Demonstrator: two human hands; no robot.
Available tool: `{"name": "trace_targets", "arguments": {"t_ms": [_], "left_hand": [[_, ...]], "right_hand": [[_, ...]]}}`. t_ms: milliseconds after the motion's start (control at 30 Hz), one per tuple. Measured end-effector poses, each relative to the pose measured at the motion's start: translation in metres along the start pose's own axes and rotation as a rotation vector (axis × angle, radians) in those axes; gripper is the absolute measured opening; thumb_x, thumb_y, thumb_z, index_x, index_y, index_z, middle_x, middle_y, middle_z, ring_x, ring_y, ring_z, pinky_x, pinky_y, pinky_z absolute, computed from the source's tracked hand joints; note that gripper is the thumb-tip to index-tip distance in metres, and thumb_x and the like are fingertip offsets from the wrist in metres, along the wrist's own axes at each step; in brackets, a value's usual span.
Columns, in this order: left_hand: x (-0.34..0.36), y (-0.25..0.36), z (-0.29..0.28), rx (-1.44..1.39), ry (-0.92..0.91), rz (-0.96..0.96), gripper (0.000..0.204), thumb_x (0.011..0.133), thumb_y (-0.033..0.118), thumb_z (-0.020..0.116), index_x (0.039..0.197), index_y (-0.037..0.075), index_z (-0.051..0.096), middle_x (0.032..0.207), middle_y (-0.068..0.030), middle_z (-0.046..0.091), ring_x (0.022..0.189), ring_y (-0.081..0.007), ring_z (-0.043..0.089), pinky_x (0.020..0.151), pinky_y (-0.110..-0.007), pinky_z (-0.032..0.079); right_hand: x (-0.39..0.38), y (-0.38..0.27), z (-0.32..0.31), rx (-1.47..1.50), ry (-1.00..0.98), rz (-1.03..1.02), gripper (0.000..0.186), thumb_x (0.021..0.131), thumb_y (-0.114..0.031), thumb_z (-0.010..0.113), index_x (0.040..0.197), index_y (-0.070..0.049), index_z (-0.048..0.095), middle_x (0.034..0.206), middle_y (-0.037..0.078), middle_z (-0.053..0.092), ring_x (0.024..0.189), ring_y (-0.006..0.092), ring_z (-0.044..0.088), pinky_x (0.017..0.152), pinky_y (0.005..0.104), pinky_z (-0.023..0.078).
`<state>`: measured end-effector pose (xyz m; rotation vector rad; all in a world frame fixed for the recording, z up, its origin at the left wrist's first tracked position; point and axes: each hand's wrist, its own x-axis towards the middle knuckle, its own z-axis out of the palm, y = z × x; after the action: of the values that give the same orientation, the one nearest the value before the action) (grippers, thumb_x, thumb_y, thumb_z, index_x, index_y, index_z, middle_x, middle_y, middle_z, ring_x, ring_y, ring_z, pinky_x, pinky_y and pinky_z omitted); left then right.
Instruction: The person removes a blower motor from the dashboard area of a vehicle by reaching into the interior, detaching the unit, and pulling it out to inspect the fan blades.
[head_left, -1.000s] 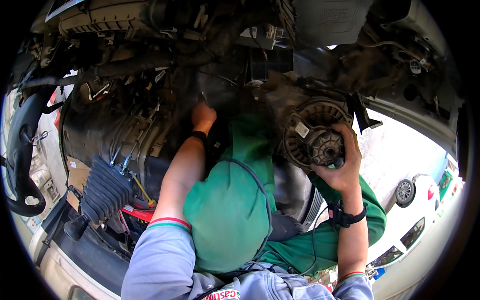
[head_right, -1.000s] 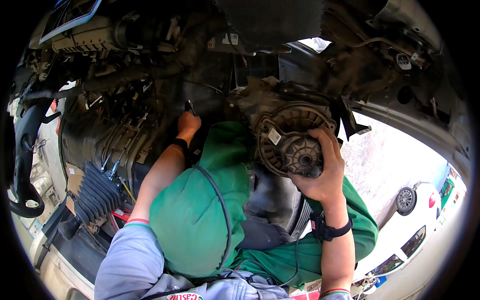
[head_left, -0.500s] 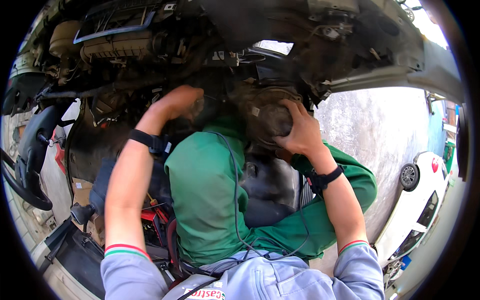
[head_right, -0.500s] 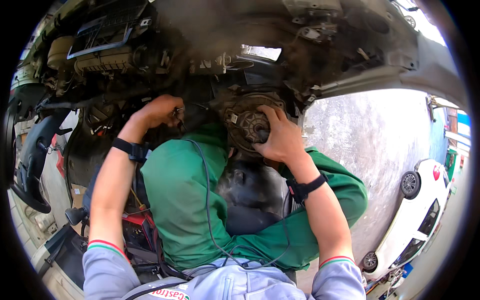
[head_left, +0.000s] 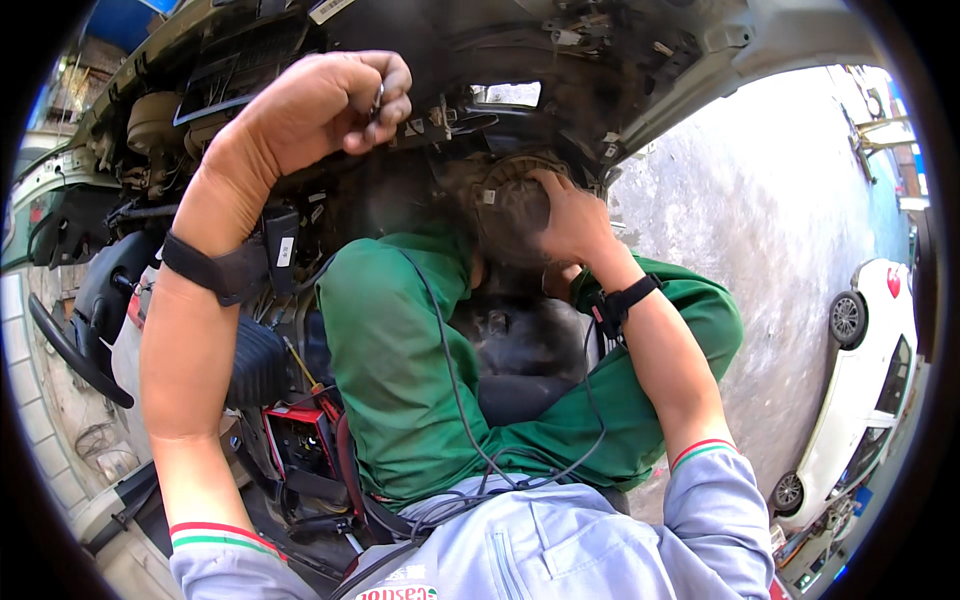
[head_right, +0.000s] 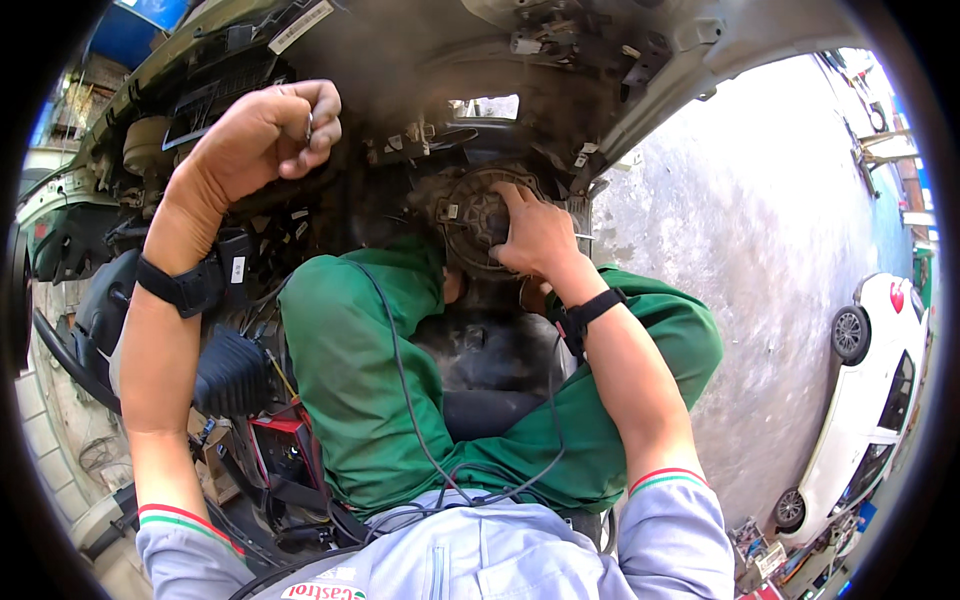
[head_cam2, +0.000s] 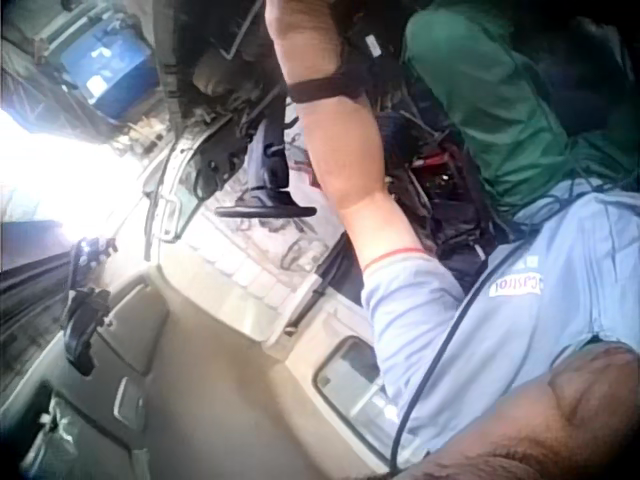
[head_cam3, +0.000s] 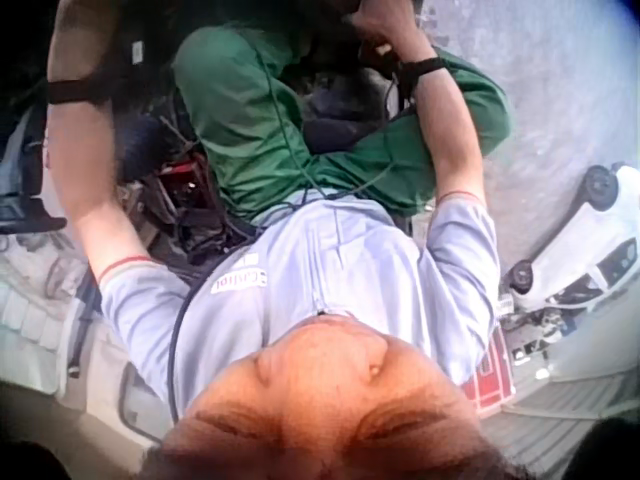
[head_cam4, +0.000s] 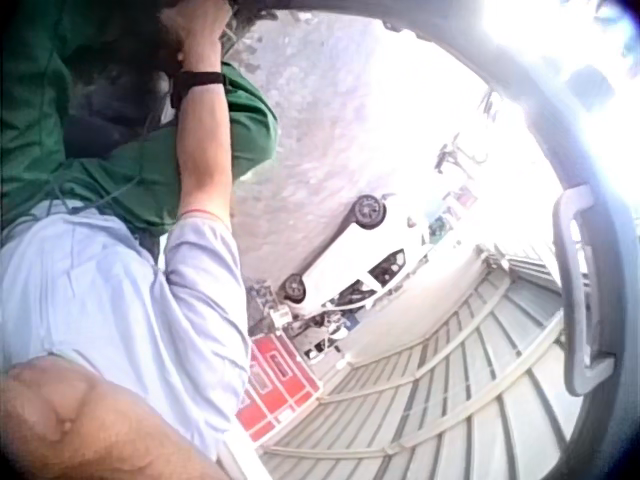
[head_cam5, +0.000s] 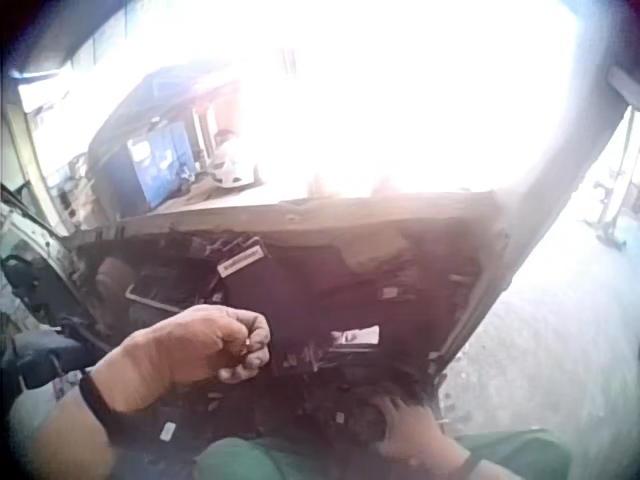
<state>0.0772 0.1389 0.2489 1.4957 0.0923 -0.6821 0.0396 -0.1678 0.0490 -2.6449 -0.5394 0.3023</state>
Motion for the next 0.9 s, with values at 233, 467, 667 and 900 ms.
{"name": "trace_targets", "arguments": {"t_ms": [233, 467, 667, 900], "left_hand": [[0.010, 0.005, 0.029, -0.133, 0.034, 0.015, 0.013, 0.082, 0.003, 0.048, 0.092, 0.006, 0.056, 0.076, 0.0007, 0.051, 0.059, -0.0067, 0.044, 0.045, -0.021, 0.031], [0.054, -0.182, 0.058, 0.322, 0.549, -0.202, 0.040, 0.093, 0.040, 0.067, 0.093, 0.000, 0.068, 0.071, -0.0002, 0.053, 0.057, -0.0132, 0.044, 0.049, -0.031, 0.035], [0.095, -0.273, 0.064, 0.050, 0.691, -0.445, 0.056, 0.086, 0.062, 0.071, 0.082, 0.007, 0.059, 0.061, 0.0012, 0.042, 0.049, -0.0146, 0.037, 0.046, -0.032, 0.028], [0.141, -0.288, 0.065, -0.283, 0.776, -0.437, 0.075, 0.078, 0.072, 0.072, 0.109, 0.004, 0.063, 0.084, -0.0020, 0.056, 0.067, -0.0163, 0.047, 0.056, -0.036, 0.035]], "right_hand": [[0.000, 0.004, -0.009, 0.043, -0.010, 0.028, 0.080, 0.066, -0.030, 0.074, 0.140, -0.016, 0.049, 0.130, 0.017, 0.063, 0.108, 0.0414, 0.065, 0.092, 0.0479, 0.053], [0.005, 0.004, -0.010, 0.021, -0.016, -0.017, 0.083, 0.065, -0.029, 0.077, 0.142, -0.016, 0.046, 0.129, 0.019, 0.063, 0.110, 0.0391, 0.065, 0.092, 0.0472, 0.053], [0.002, 0.004, -0.009, 0.003, -0.009, -0.015, 0.080, 0.066, -0.028, 0.076, 0.139, -0.013, 0.046, 0.128, 0.019, 0.063, 0.108, 0.0399, 0.065, 0.090, 0.0482, 0.054], [-0.001, -0.008, -0.007, -0.093, -0.113, -0.006, 0.087, 0.068, -0.028, 0.078, 0.144, -0.012, 0.041, 0.132, 0.022, 0.059, 0.102, 0.0409, 0.067, 0.086, 0.0480, 0.056]]}}
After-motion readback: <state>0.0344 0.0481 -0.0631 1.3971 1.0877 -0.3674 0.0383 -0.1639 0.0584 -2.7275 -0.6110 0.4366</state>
